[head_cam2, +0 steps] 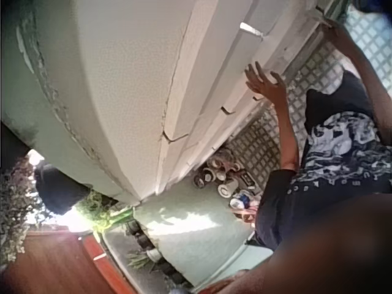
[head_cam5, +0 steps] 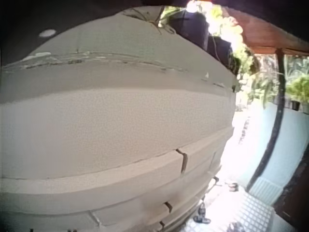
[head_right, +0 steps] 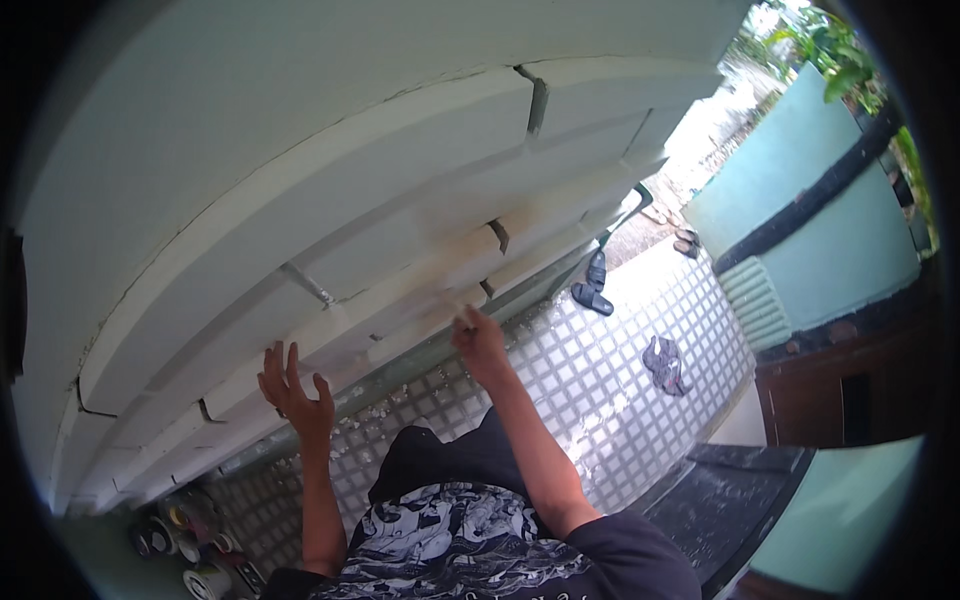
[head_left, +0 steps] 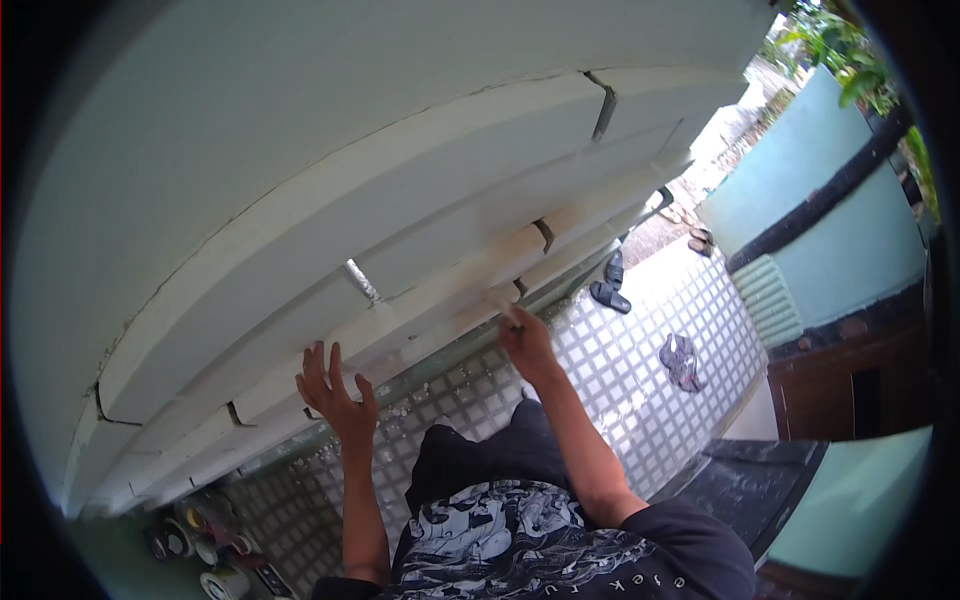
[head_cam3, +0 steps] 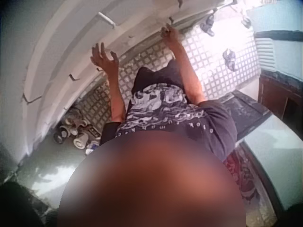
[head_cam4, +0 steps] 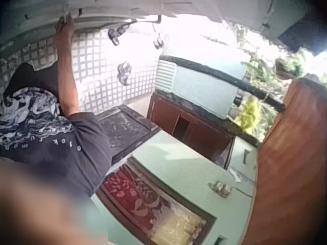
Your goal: Applying putty to fill cracks in a concrete or masonry wall.
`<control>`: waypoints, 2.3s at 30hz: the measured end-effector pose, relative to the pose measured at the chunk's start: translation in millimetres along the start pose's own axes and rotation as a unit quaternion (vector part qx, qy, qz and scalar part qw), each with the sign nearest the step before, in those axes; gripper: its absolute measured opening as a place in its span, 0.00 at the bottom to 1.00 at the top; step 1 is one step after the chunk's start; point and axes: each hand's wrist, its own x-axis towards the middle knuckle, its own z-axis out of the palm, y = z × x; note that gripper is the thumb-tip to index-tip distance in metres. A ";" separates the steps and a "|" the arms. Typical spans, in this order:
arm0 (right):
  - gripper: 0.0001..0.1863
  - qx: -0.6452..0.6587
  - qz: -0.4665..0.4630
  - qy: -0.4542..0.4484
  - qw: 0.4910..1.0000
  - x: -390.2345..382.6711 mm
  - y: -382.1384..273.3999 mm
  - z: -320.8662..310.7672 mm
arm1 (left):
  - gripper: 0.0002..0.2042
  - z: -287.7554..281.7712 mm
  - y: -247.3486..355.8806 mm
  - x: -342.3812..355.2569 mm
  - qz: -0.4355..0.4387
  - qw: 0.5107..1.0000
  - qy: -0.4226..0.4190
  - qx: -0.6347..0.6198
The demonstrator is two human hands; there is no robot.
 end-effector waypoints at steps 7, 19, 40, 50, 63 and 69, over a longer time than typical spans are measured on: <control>0.09 -0.090 -0.023 -0.019 0.995 2.1 -54.6 -26.5 | 0.31 18.3 42.3 -2.4 -0.085 0.995 0.044 0.040; 0.21 -0.194 -0.094 -0.110 0.970 14.0 -146.1 -122.7 | 0.45 45.4 79.4 9.2 -0.164 0.974 0.057 0.147; 0.24 -0.610 -0.550 0.032 0.570 51.8 -246.7 -88.8 | 0.55 67.2 78.2 7.3 -0.184 0.930 0.019 0.317; 0.23 -0.664 -0.504 -0.073 0.548 26.5 -223.0 -45.8 | 0.54 53.2 100.0 13.1 -0.261 0.926 -0.034 0.269; 0.20 -0.656 -0.561 -0.056 0.502 25.5 -198.7 -33.1 | 0.55 48.7 93.4 8.3 -0.216 0.954 0.021 0.208; 0.21 -0.673 -0.488 -0.094 0.549 18.2 -185.0 -26.7 | 0.54 48.1 95.8 6.0 -0.216 0.954 0.028 0.207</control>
